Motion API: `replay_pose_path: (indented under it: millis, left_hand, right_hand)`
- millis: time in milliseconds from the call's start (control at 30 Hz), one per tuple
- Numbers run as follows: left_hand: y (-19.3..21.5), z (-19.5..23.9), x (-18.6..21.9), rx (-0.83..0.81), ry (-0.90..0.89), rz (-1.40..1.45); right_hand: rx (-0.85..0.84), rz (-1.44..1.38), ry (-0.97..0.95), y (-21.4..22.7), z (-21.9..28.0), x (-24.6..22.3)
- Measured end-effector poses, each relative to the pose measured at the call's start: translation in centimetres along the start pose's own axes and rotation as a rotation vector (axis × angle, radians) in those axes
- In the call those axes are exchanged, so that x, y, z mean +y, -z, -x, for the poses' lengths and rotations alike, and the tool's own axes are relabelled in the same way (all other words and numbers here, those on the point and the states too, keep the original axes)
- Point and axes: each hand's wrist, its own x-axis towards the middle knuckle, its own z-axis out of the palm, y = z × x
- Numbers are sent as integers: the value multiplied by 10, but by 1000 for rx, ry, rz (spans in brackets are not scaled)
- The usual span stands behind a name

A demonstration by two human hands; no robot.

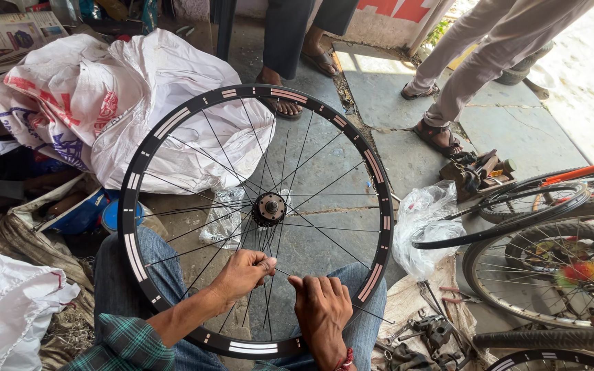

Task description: The person laces a bicycle wheel by inserting spokes through the rim and hub, then tightening them with a spoke wrench. The person works on the wheel while sitting on the ground, occasionally rotating the wheel to access different sections.

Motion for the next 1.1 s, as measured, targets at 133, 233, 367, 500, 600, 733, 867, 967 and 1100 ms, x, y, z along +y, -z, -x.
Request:
replay_pose_path:
  millis: [133, 233, 367, 500, 600, 733, 867, 967, 1100]
  left_hand:
    - [0, -2, -2, -12, 22, 29]
    - [0, -4, -4, -29, 3, 63]
    - [-1, -4, -5, -31, -5, 53]
    - [-1, -3, -3, -21, 7, 61]
    - [-1, -2, -3, -18, 10, 71]
    - [-1, -3, -3, -17, -9, 70]
    - [0, -2, -4, -19, -41, 29]
    - [0, -2, -3, -13, -33, 14]
    - [0, 2, 2, -32, -50, 45]
  right_hand:
    - [69, -27, 29, 2, -1, -1]
    - [33, -21, 8, 0, 2, 1]
    - [-147, 26, -52, -7, 9, 6]
    - [-305, 11, -107, -11, 10, 9]
    - [-92, -63, 42, -10, 9, 10]
    - [-180, -41, 30, -9, 11, 10]
    - [-234, -79, 70, -8, 10, 10]
    - [-303, -77, 67, -7, 6, 10]
    - [-606, 64, -2, -7, 0, 13]
